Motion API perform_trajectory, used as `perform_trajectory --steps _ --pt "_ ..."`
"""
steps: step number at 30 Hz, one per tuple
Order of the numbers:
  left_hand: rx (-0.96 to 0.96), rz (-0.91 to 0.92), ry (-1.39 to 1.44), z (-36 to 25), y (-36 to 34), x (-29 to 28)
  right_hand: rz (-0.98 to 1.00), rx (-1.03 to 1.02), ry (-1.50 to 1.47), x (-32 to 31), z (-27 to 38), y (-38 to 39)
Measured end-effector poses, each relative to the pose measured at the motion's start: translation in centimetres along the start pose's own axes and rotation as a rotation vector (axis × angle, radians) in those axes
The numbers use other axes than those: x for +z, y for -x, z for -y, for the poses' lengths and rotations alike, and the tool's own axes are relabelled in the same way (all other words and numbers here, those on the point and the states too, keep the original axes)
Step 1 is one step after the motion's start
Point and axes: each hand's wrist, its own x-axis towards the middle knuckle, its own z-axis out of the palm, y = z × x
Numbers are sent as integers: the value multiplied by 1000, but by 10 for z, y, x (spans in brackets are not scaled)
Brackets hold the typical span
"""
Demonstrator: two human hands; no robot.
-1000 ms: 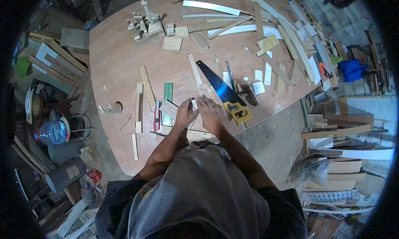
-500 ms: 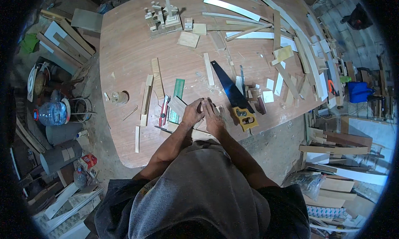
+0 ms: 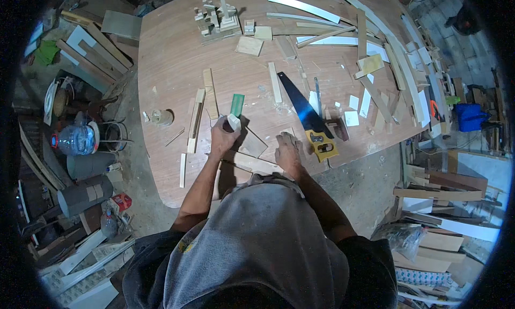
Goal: The person arranges wooden blocks on a workbench, cuts a piece of wood using a hand saw, and fits the wooden blocks together by hand.
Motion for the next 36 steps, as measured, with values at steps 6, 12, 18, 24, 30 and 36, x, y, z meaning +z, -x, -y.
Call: perform_trajectory --steps 6,12,18,24,30,36 --pt "130 -11 -400 22 18 -5 88 -98 -55 11 50 0" --pt "141 33 -450 28 10 14 115 30 17 18 74 -5" --pt "167 64 -380 37 -2 10 79 145 51 22 88 -13" --pt "101 96 -414 17 2 20 8 118 16 28 56 0" --pt "178 167 -425 11 15 49 -46 191 1 16 33 33" --pt "206 194 -412 11 18 68 62 189 76 8 31 36"
